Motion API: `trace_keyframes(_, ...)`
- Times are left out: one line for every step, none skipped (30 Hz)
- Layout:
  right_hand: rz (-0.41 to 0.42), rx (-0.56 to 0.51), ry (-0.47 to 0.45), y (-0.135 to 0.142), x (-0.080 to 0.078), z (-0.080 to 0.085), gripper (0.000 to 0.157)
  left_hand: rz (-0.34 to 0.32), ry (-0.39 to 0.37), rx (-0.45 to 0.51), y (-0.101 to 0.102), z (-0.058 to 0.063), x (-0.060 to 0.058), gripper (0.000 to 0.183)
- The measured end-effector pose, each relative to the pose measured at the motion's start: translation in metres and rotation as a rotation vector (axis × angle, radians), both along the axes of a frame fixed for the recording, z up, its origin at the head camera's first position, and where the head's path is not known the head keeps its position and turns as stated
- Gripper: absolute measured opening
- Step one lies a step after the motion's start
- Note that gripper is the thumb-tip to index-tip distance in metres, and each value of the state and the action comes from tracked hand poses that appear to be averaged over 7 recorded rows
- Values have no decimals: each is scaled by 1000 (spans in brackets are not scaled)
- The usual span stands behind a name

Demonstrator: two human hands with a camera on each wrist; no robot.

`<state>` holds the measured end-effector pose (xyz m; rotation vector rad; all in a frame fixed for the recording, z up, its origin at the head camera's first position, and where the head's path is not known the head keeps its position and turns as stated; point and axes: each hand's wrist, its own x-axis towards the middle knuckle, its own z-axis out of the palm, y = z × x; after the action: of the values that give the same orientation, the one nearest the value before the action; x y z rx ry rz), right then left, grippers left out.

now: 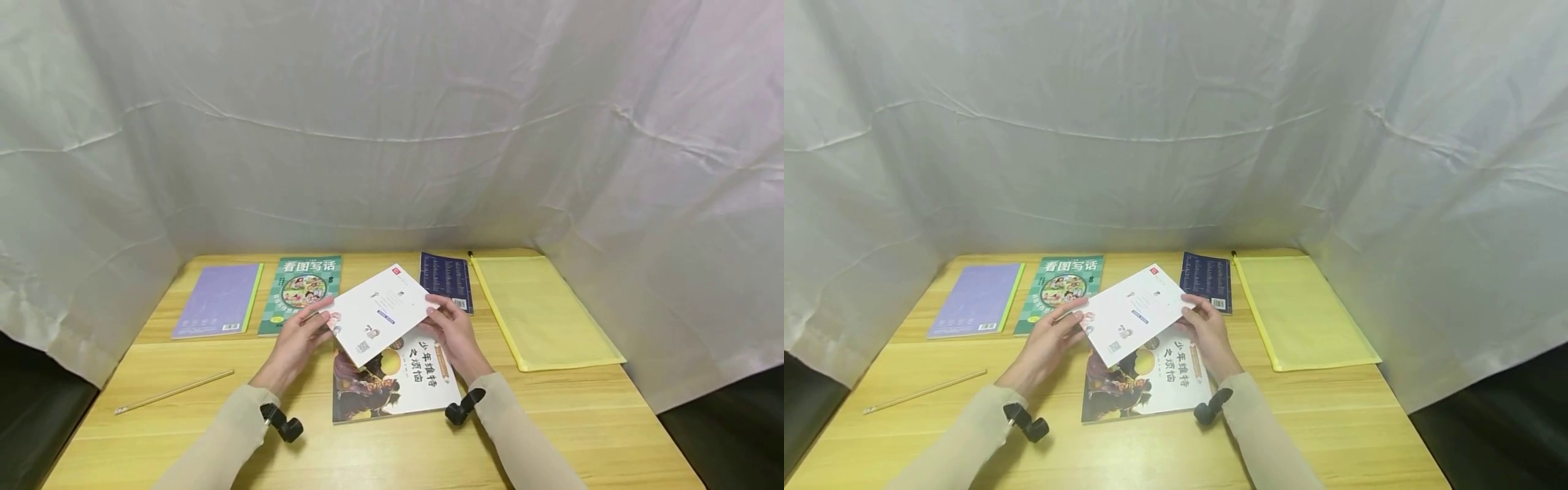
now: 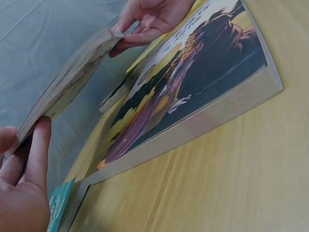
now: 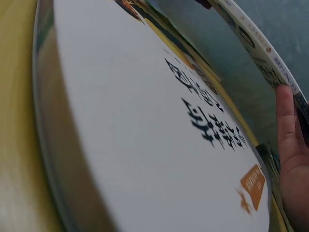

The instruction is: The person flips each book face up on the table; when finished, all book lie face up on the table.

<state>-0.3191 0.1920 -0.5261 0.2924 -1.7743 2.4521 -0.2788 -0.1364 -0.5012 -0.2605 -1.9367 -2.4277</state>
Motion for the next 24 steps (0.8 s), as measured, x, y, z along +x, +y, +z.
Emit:
trace_keyframes(16, 5, 10, 1, 0, 0, 46, 6, 0, 2, -1, 0, 0, 49)
trace_keyframes(31, 8, 23, 3, 1, 1, 48, 10, -2, 9, -2, 1, 1, 48)
trace_keyframes(51, 6, 37, 4, 2, 1, 50, 16, -6, 19, -2, 1, 1, 48)
trace_keyframes(69, 4, 53, 5, 2, 1, 51, 22, -12, 26, -3, 2, 1, 47)
trace_keyframes(85, 2, 71, 6, 3, 2, 51, 27, -20, 39, -4, 2, 1, 45)
trace_keyframes(97, 6, 90, 7, 4, 3, 50, 32, -28, 51, -5, 3, 1, 44)
trace_keyframes(106, 7, 106, 7, 5, 3, 49, 38, -39, 67, -5, 4, 1, 42)
trace_keyframes(111, 13, 125, 7, 6, 4, 48, 40, -50, 82, -6, 5, 1, 41)
trace_keyframes(114, 27, 146, 8, 7, 5, 48, 43, -60, 97, -6, 5, 1, 39)
trace_keyframes(113, 42, 166, 8, 7, 5, 48, 47, -69, 112, -6, 6, 1, 38)
trace_keyframes(107, 60, 187, 8, 8, 6, 48, 49, -76, 128, -7, 6, 1, 36)
trace_keyframes(103, 75, 205, 8, 8, 6, 48, 52, -82, 141, -7, 7, 1, 36)
trace_keyframes(100, 85, 221, 8, 9, 6, 48, 51, -87, 149, -7, 7, 1, 35)
trace_keyframes(97, 95, 238, 8, 9, 6, 48, 53, -91, 156, -8, 7, 0, 35)
trace_keyframes(93, 102, 251, 8, 9, 6, 47, 55, -95, 163, -8, 7, 0, 34)
trace_keyframes(91, 103, 260, 8, 10, 6, 48, 55, -99, 168, -8, 7, 1, 34)
trace_keyframes(87, 105, 267, 8, 10, 6, 48, 52, -104, 175, -9, 7, 1, 33)
trace_keyframes(84, 107, 274, 8, 11, 6, 48, 51, -109, 186, -9, 7, 1, 31)
trace_keyframes(79, 114, 281, 8, 11, 6, 49, 47, -110, 192, -10, 7, 1, 30)
trace_keyframes(72, 124, 287, 8, 12, 6, 50, 50, -115, 210, -11, 7, 2, 29)
trace_keyframes(65, 135, 294, 9, 12, 6, 50, 50, -118, 225, -11, 8, 2, 28)
trace_keyframes(55, 147, 299, 9, 12, 7, 51, 50, -120, 240, -12, 8, 2, 27)
trace_keyframes(46, 158, 303, 9, 12, 7, 50, 47, -122, 251, -13, 8, 1, 27)
trace_keyframes(36, 170, 309, 9, 12, 8, 49, 43, -121, 257, -13, 8, 1, 27)
